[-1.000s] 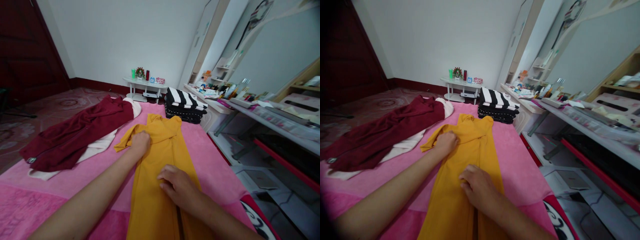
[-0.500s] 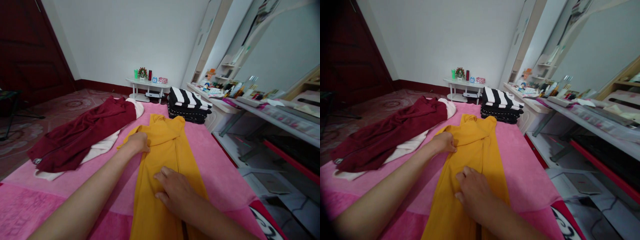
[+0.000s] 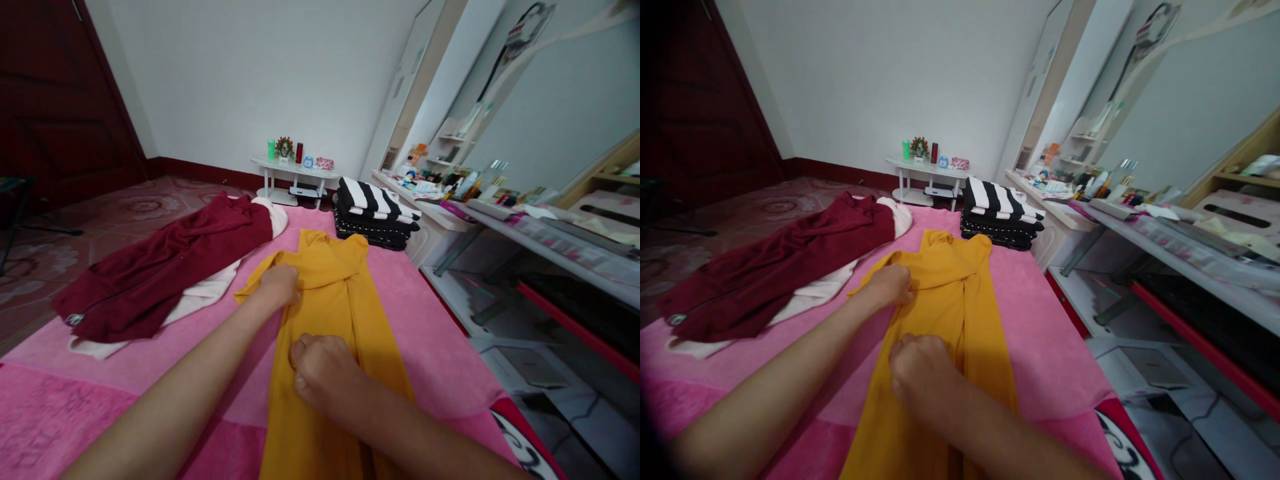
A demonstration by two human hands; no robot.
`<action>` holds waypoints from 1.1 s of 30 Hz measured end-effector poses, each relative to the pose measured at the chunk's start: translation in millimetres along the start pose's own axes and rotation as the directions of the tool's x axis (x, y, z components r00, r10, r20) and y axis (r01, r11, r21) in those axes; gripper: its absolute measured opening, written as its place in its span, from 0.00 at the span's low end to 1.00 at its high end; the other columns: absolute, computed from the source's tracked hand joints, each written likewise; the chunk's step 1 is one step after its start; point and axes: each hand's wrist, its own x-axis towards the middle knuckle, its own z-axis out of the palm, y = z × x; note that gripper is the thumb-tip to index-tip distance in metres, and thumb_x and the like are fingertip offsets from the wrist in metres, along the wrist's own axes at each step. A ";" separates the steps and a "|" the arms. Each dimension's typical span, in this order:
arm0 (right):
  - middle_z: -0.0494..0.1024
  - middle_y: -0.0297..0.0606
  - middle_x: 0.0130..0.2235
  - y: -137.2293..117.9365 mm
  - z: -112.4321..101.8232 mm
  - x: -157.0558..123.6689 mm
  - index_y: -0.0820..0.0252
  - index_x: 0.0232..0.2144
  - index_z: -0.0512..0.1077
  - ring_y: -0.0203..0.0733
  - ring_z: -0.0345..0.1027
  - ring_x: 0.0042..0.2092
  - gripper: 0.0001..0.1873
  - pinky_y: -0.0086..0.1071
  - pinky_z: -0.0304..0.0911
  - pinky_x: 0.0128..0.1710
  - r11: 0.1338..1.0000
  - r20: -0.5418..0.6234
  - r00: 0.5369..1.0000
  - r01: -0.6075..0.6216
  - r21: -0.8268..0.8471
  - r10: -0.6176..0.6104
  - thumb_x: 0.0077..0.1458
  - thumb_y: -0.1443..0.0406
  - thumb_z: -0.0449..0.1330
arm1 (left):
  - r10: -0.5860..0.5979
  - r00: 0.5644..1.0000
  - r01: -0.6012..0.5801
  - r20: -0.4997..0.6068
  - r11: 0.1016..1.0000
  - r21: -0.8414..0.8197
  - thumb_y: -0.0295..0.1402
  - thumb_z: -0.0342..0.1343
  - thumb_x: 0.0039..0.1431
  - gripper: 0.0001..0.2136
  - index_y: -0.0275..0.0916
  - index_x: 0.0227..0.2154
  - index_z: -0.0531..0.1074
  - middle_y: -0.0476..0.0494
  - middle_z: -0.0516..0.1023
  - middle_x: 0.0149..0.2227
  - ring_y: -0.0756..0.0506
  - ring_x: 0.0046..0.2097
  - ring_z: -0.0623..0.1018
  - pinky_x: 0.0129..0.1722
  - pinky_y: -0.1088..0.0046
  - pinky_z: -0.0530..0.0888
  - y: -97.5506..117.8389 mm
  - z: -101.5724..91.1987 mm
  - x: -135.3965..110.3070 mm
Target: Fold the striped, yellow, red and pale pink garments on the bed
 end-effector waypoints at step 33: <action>0.64 0.28 0.17 21.8 -22.3 -107.3 0.59 0.15 0.57 0.29 0.55 0.20 0.11 0.27 0.40 0.19 0.739 0.236 0.854 -0.520 0.430 0.463 0.44 0.69 0.53 | 0.535 0.816 -0.550 -0.220 0.835 -0.005 0.44 0.44 0.62 0.26 0.39 0.60 0.58 0.36 0.52 0.65 0.40 0.64 0.56 0.61 0.61 0.54 36.1 71.2 -10.0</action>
